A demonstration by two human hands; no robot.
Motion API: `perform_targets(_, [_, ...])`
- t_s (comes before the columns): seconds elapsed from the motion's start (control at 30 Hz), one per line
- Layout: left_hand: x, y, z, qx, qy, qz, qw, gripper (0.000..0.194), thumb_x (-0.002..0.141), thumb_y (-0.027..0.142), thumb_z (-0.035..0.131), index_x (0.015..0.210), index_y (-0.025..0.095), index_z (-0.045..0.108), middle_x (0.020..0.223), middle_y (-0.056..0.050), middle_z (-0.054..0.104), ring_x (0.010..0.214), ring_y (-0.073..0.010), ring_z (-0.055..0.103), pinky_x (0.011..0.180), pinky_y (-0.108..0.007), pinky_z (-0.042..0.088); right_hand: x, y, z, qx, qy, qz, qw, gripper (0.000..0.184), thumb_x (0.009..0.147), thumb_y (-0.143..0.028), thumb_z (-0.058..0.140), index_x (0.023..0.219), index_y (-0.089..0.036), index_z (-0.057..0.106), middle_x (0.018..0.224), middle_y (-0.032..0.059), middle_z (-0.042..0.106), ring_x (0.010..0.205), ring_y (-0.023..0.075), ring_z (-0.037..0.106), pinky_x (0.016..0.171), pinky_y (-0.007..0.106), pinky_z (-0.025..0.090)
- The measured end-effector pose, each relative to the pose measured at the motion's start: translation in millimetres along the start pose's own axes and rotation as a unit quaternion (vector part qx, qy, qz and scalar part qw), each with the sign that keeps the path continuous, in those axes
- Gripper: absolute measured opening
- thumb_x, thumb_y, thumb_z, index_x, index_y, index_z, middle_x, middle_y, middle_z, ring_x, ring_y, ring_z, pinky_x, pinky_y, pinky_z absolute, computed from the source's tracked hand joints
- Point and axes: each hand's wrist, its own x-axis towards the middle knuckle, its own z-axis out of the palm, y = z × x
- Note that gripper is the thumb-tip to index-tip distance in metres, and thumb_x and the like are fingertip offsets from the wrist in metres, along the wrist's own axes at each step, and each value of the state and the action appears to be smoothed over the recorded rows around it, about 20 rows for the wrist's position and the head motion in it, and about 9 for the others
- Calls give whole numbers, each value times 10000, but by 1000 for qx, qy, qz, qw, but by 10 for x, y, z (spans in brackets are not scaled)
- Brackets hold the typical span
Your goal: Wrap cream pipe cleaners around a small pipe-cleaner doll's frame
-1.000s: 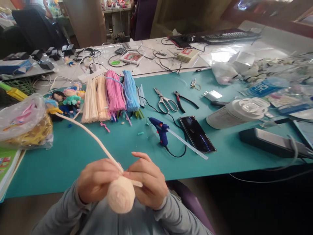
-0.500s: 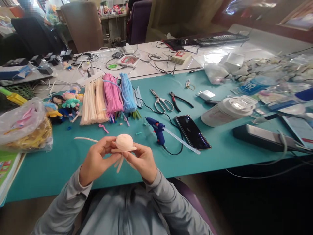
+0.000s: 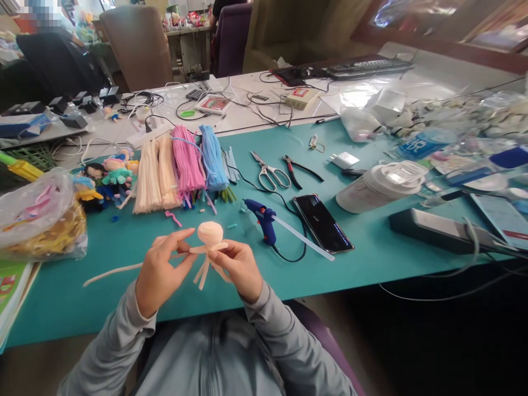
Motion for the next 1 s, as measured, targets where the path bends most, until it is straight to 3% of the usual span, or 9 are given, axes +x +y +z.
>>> perform_targets(0.17, [-24, 99, -47, 56, 25, 60, 996, 322, 796, 162, 603, 1110, 210, 547, 677, 24, 680, 654, -159, 621, 723, -319, 472, 19, 65, -1, -41, 14, -53, 998, 351, 648, -466, 689, 602, -140, 566, 514, -24, 458, 485, 73, 353, 455, 211, 297])
perform_targets(0.4, [-18, 175, 2, 103, 37, 105, 988, 321, 807, 114, 572, 1106, 229, 561, 625, 28, 660, 599, -163, 596, 738, -348, 443, 31, 114, 51, -168, 61, -153, 972, 261, 711, -348, 617, 549, -158, 539, 524, -19, 465, 526, 94, 393, 523, 227, 353])
perform_targets(0.47, [-8, 167, 9, 109, 50, 112, 986, 317, 800, 101, 568, 1088, 233, 576, 652, 19, 673, 628, -171, 614, 768, -364, 457, 50, 138, 49, -134, 53, -129, 981, 284, 705, -393, 631, 570, -157, 548, 519, -22, 459, 511, 90, 381, 495, 224, 334])
perform_targets(0.6, [-131, 189, -67, 61, 119, 149, 980, 367, 749, 61, 610, 1066, 242, 573, 950, -58, 705, 915, -218, 647, 904, -446, 457, 77, 151, 30, -22, 33, -44, 998, 387, 639, -513, 691, 607, -151, 559, 523, -24, 471, 490, 80, 372, 464, 216, 308])
perform_targets(0.73, [-415, 202, -57, -65, 68, 265, 960, 282, 726, 69, 599, 962, 223, 598, 826, -38, 708, 770, -184, 655, 784, -381, 521, 68, 101, 32, 21, 34, -13, 999, 417, 595, -525, 734, 595, -142, 572, 521, -23, 493, 495, 79, 393, 481, 217, 313])
perform_targets(0.8, [-506, 152, 42, -88, 69, 203, 973, 216, 719, 72, 607, 876, 220, 618, 713, -13, 687, 649, -162, 625, 682, -336, 516, 60, 84, 43, 32, 34, -9, 999, 418, 588, -522, 742, 592, -138, 575, 512, -26, 496, 490, 77, 397, 484, 216, 312])
perform_targets(0.87, [-520, 73, 166, -116, 79, 31, 990, 151, 737, 89, 608, 814, 217, 626, 707, -15, 676, 680, -170, 633, 656, -315, 511, 55, 84, 59, 34, 30, -1, 999, 417, 584, -518, 745, 598, -134, 585, 508, -25, 503, 488, 76, 403, 482, 214, 310])
perform_targets(0.93, [-469, 0, 269, -195, 96, -150, 964, 96, 751, 179, 632, 846, 194, 627, 784, -41, 694, 740, -184, 658, 668, -307, 527, 53, 99, 80, 31, 24, 8, 999, 408, 581, -508, 748, 612, -129, 601, 515, -21, 514, 493, 79, 411, 484, 213, 318])
perform_targets(1.0, [-388, -33, 332, -320, 92, -258, 907, 256, 704, 259, 690, 929, 172, 605, 892, -71, 701, 799, -203, 674, 686, -314, 545, 53, 119, 100, 25, 22, 11, 999, 391, 578, -494, 749, 619, -130, 611, 522, -19, 520, 498, 82, 415, 486, 214, 332])
